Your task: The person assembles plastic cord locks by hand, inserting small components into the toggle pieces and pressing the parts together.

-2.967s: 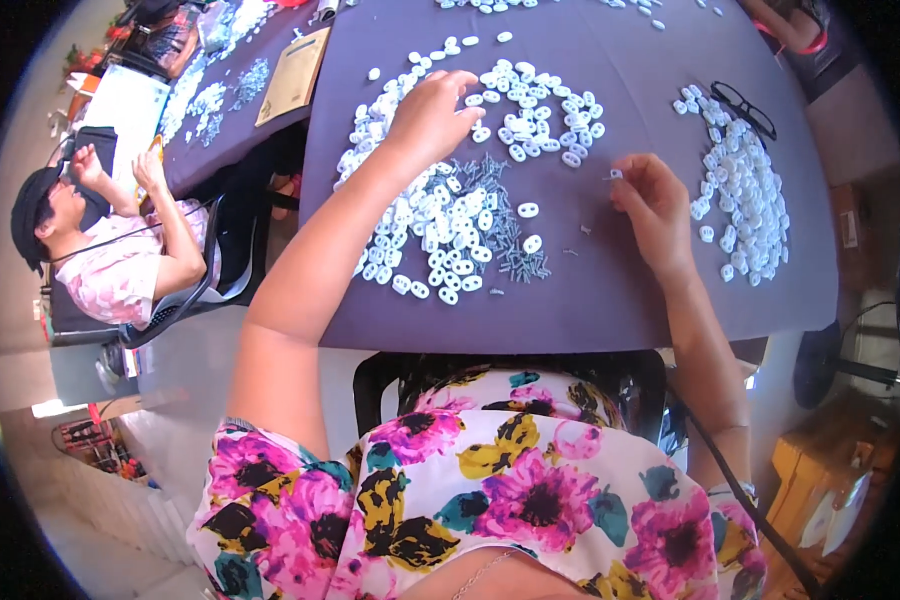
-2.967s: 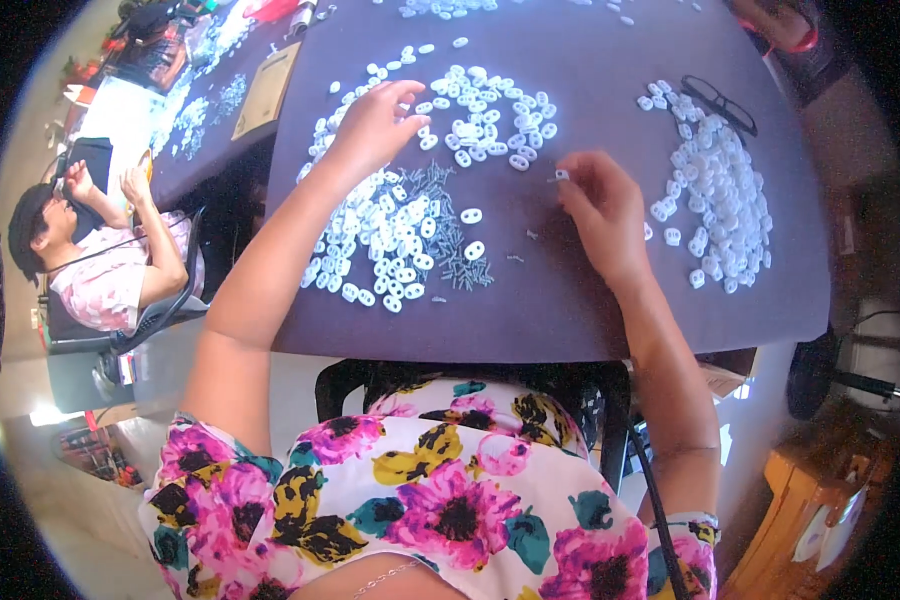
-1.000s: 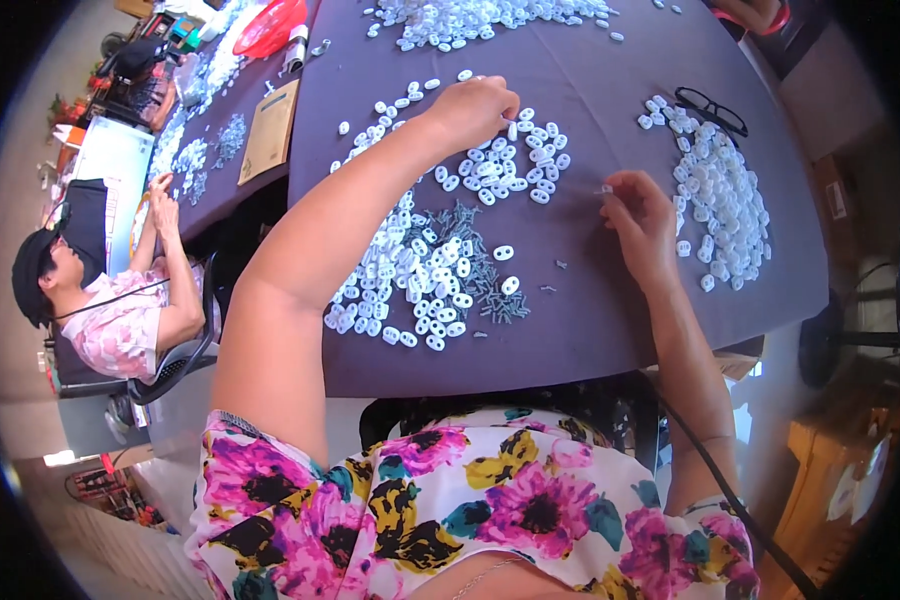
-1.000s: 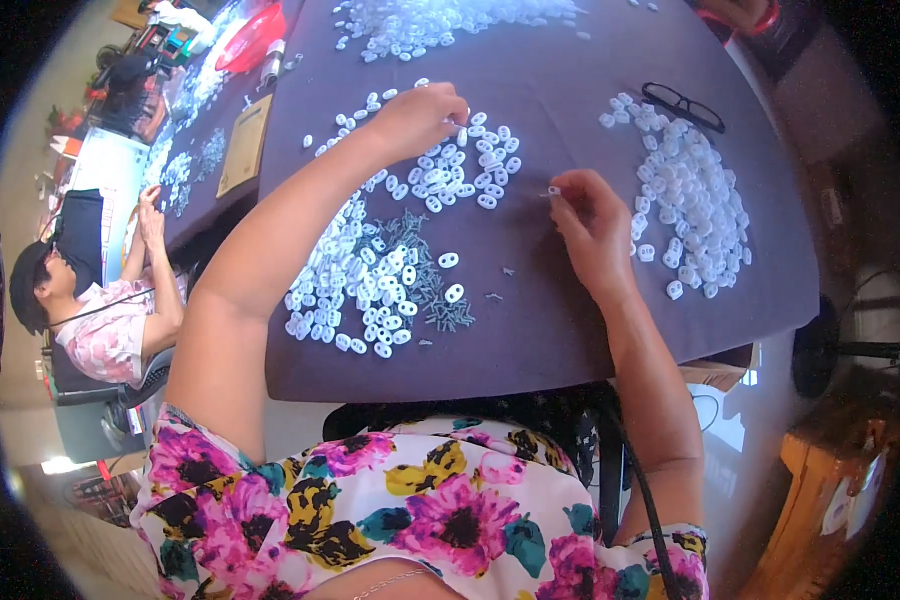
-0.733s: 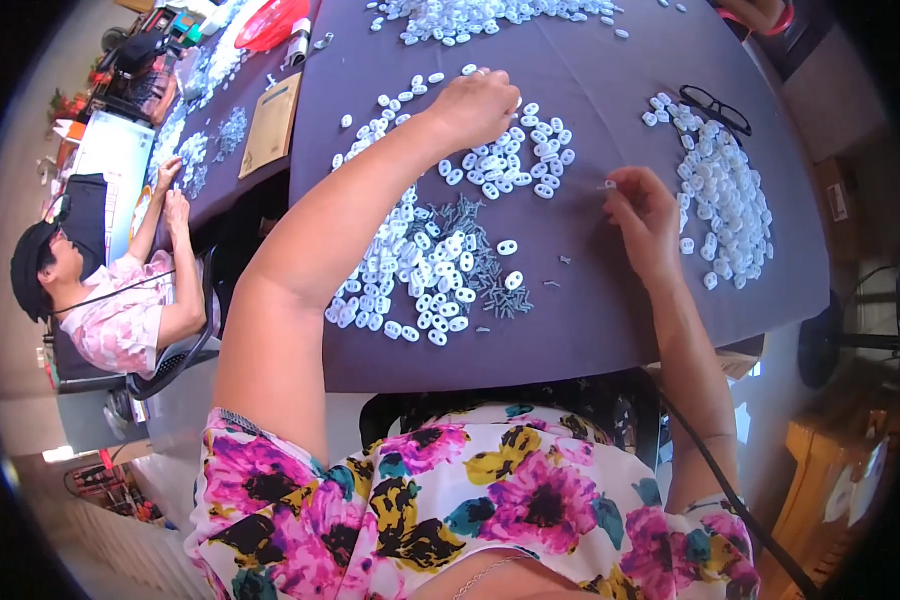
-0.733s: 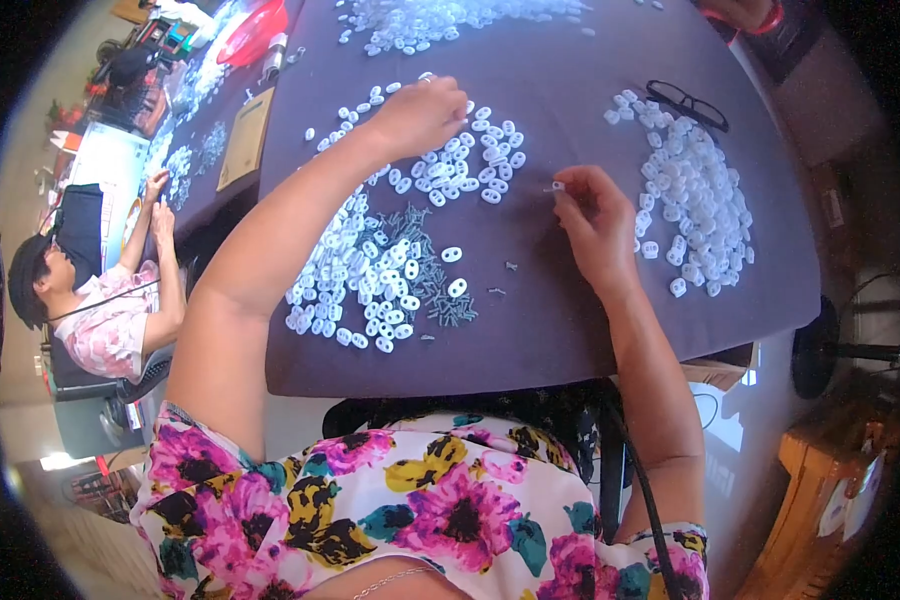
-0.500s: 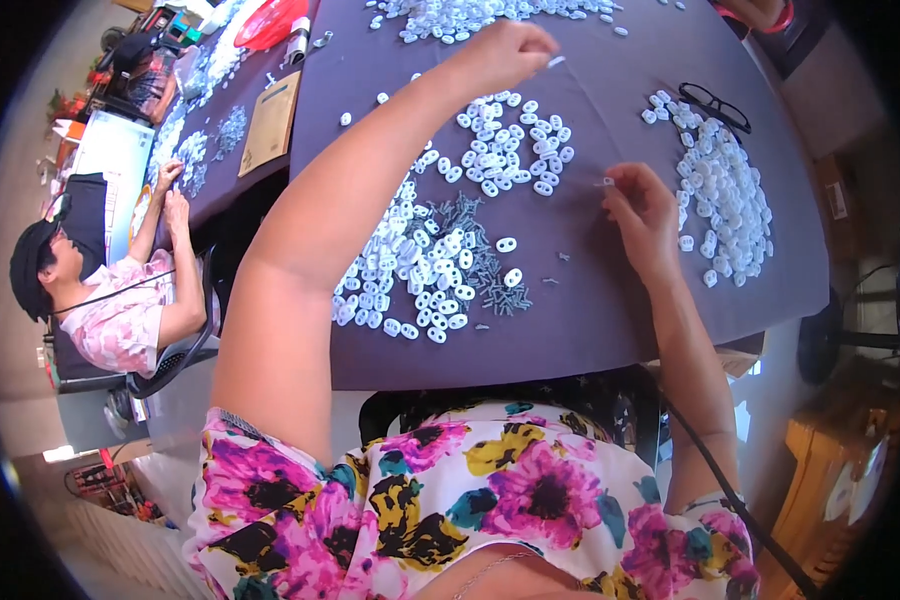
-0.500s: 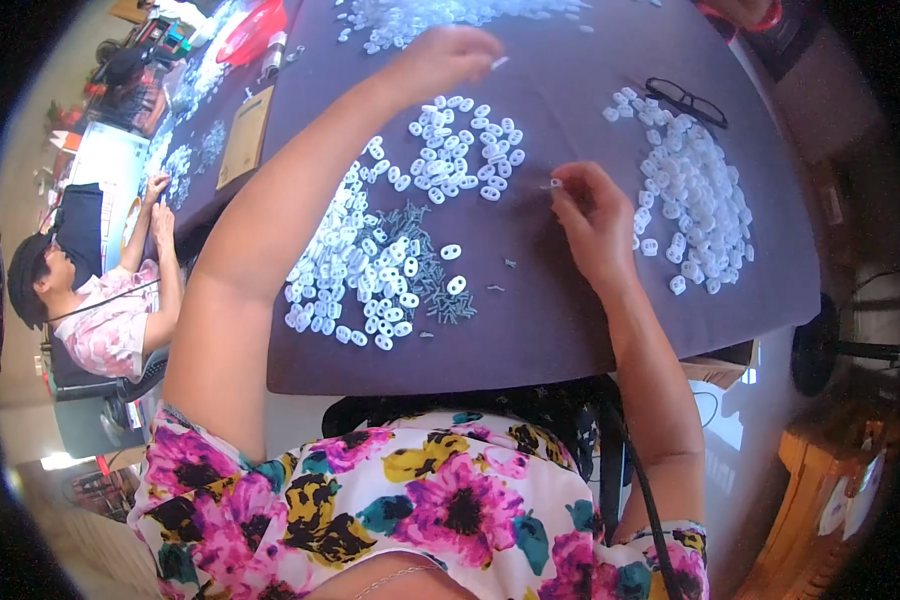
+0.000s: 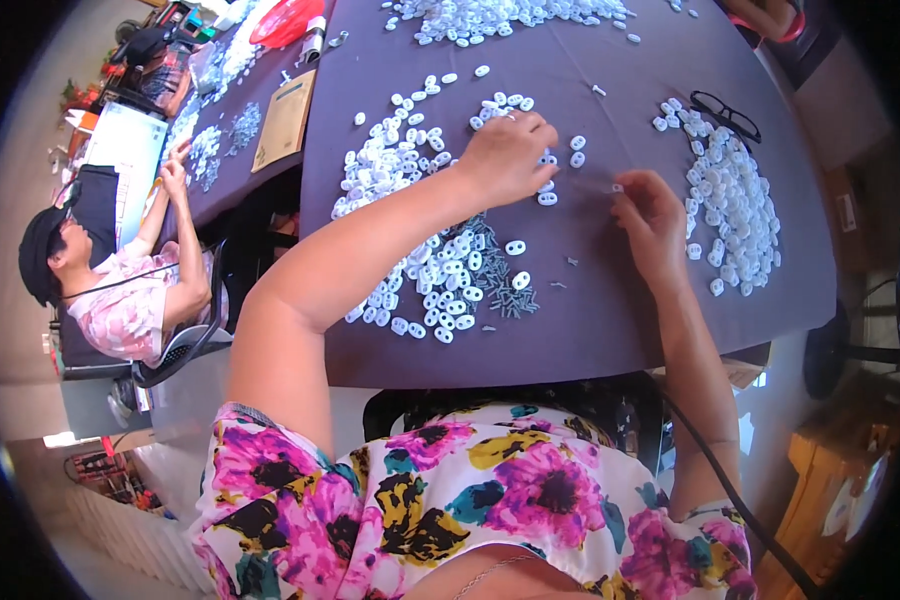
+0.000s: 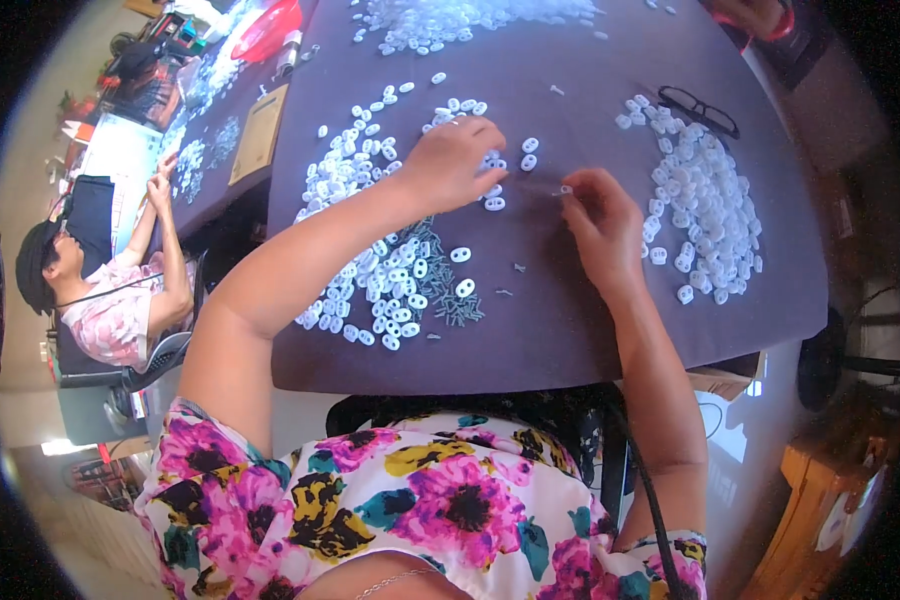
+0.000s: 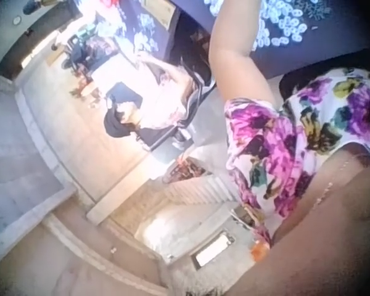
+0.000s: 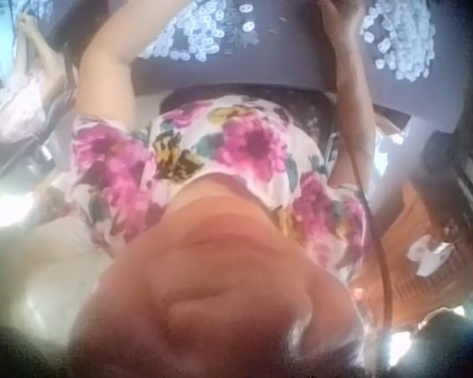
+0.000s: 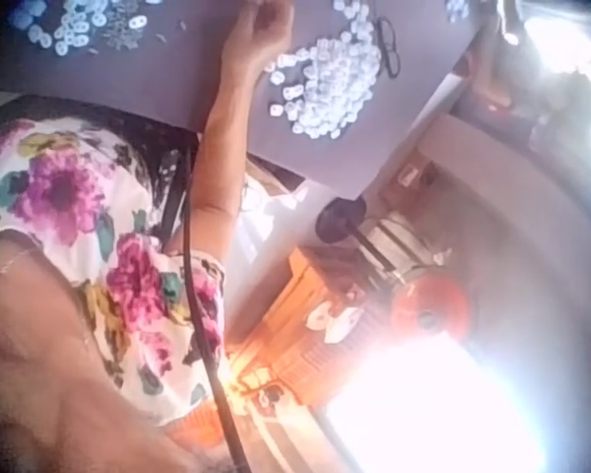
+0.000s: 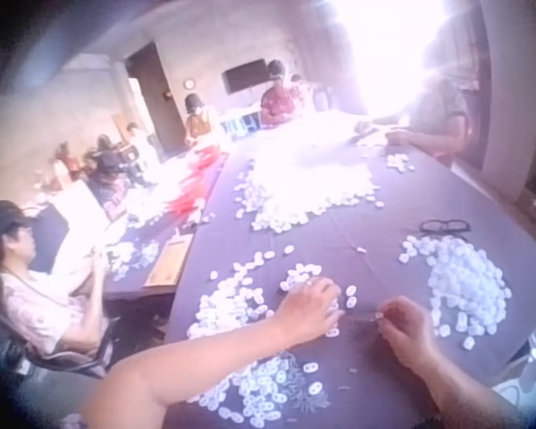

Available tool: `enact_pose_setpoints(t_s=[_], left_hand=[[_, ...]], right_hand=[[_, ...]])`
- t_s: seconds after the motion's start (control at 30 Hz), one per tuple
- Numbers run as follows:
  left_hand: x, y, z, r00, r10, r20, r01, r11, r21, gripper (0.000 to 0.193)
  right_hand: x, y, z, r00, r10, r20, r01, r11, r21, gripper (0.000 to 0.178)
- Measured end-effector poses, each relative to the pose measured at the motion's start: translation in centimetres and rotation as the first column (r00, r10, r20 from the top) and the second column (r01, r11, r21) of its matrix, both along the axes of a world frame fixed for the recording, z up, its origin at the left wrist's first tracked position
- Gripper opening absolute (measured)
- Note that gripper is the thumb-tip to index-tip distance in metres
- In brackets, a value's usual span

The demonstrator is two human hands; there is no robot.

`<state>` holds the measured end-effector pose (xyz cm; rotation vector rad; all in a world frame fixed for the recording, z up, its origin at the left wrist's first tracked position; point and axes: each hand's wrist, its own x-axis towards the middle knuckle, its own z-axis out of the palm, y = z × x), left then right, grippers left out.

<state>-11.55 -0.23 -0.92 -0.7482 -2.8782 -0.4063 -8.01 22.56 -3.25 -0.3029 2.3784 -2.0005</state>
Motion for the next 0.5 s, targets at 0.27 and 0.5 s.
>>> enact_pose_setpoints(t_s=[0.27,0.5], left_hand=[[-4.5,-12.1,0.6,0.834,0.539,-0.115,-0.539,0.842,0.034,0.049],[-5.7,-15.4,-1.3,0.754,0.633,0.175,-0.645,0.764,0.012,0.034]], right_hand=[[-0.1,0.2,-0.6,1.000,0.015,-0.020,-0.016,1.000,-0.023,0.012],[-0.1,-0.1,-0.4,0.999,0.049,0.004,-0.049,0.999,-0.009,0.008]])
